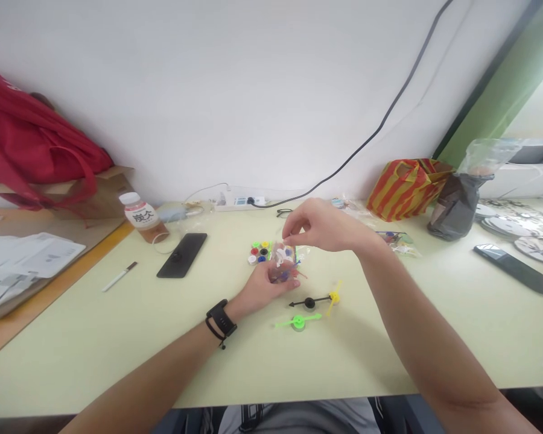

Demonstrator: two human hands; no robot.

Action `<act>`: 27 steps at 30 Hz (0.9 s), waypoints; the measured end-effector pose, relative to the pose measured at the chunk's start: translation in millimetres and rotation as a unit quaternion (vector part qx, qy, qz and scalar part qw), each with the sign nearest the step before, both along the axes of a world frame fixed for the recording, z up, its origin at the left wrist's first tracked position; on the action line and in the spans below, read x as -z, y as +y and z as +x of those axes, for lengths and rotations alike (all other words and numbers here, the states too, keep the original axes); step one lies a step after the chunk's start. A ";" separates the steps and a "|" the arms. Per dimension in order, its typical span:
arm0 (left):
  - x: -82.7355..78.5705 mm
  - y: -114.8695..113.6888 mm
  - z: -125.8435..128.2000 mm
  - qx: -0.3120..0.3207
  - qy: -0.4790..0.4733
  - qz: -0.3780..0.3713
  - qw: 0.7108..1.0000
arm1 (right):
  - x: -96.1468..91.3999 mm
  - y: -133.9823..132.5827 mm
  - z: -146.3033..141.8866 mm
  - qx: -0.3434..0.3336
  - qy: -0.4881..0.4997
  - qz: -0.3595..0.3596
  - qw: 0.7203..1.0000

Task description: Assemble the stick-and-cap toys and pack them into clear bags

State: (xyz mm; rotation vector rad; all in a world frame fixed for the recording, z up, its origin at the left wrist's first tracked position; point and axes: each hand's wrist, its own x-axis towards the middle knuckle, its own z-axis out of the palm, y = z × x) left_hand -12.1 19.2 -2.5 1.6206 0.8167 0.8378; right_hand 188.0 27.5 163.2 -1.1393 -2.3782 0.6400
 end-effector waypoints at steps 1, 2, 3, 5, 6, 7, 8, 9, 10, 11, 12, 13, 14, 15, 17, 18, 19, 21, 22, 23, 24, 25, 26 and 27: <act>0.4 0.5 0.1 0.003 -0.003 0.007 1.000 | 0.9 -0.3 -2.0 -0.009 -0.006 -0.010 1.000; 0.9 0.9 0.2 0.002 -0.007 0.016 1.000 | 2.0 -0.6 -4.4 -0.016 -0.011 -0.018 1.000; 1.4 1.3 0.2 -0.002 -0.011 0.024 1.000 | 3.1 -1.2 -7.0 -0.020 -0.015 -0.021 0.999; 2.2 2.0 0.3 -0.011 -0.019 0.036 0.999 | 4.8 -3.3 -12.3 -0.014 -0.025 -0.011 1.000; 2.4 2.2 0.3 -0.013 -0.019 0.038 0.999 | 5.2 -4.9 -14.6 -0.006 -0.035 0.000 0.999; 2.3 2.2 0.4 -0.013 -0.016 0.039 0.999 | 5.4 -6.6 -16.4 0.004 -0.048 0.015 0.999; 1.9 2.2 0.6 -0.011 -0.010 0.040 0.999 | 5.6 -8.2 -17.8 0.016 -0.065 0.031 0.997; 1.3 2.0 0.8 -0.010 -0.005 0.042 0.999 | 5.8 -9.6 -18.7 0.027 -0.083 0.047 0.995; 0.5 1.9 1.1 -0.011 -0.001 0.045 0.999 | 6.3 -10.6 -19.1 0.036 -0.102 0.062 0.992; -0.3 1.7 1.4 -0.013 -0.001 0.048 0.999 | 7.0 -11.1 -19.2 0.042 -0.120 0.075 0.989; -0.8 1.7 1.6 -0.016 -0.005 0.051 0.999 | 8.0 -11.2 -19.0 0.048 -0.138 0.087 0.985; -1.1 1.8 1.7 -0.021 -0.010 0.052 0.998 | 9.0 -10.9 -18.6 0.055 -0.156 0.098 0.981; -1.0 2.0 1.8 -0.025 -0.013 0.052 0.998 | 10.0 -10.6 -18.3 0.063 -0.173 0.109 0.977; -0.6 2.2 1.7 -0.029 -0.014 0.053 0.998 | 10.7 -10.5 -17.9 0.073 -0.189 0.118 0.972; 0.8 2.8 1.1 -0.037 -0.011 0.055 0.998 | 11.0 -11.1 -17.3 0.083 -0.216 0.126 0.965; 1.4 3.1 0.8 -0.039 -0.008 0.057 0.998 | 10.4 -12.1 -17.0 0.081 -0.226 0.124 0.963; 1.8 3.2 0.4 -0.040 -0.003 0.058 0.997 | 9.3 -13.3 -16.7 0.074 -0.230 0.119 0.963; 1.4 3.2 -0.1 -0.044 0.003 0.061 0.997 | 6.1 -16.4 -15.6 0.053 -0.218 0.102 0.969; 0.6 3.0 -0.1 -0.046 0.006 0.061 0.997 | 4.2 -17.9 -14.8 0.042 -0.205 0.095 0.973; -0.4 2.9 0.0 -0.049 0.007 0.061 0.997 | 2.2 -19.4 -13.5 0.032 -0.192 0.088 0.977; -1.5 2.7 0.2 -0.053 0.006 0.061 0.997 | 0.3 -20.6 -12.0 0.024 -0.182 0.081 0.980; -2.7 2.5 0.6 -0.058 0.003 0.060 0.997 | -1.3 -21.6 -10.0 0.019 -0.176 0.075 0.981; -3.7 2.3 0.9 -0.061 -0.001 0.058 0.996 | -2.5 -22.2 -7.7 0.018 -0.174 0.069 0.982; -4.7 2.1 1.3 -0.063 -0.006 0.055 0.997 | -3.4 -22.5 -5.2 0.017 -0.172 0.062 0.983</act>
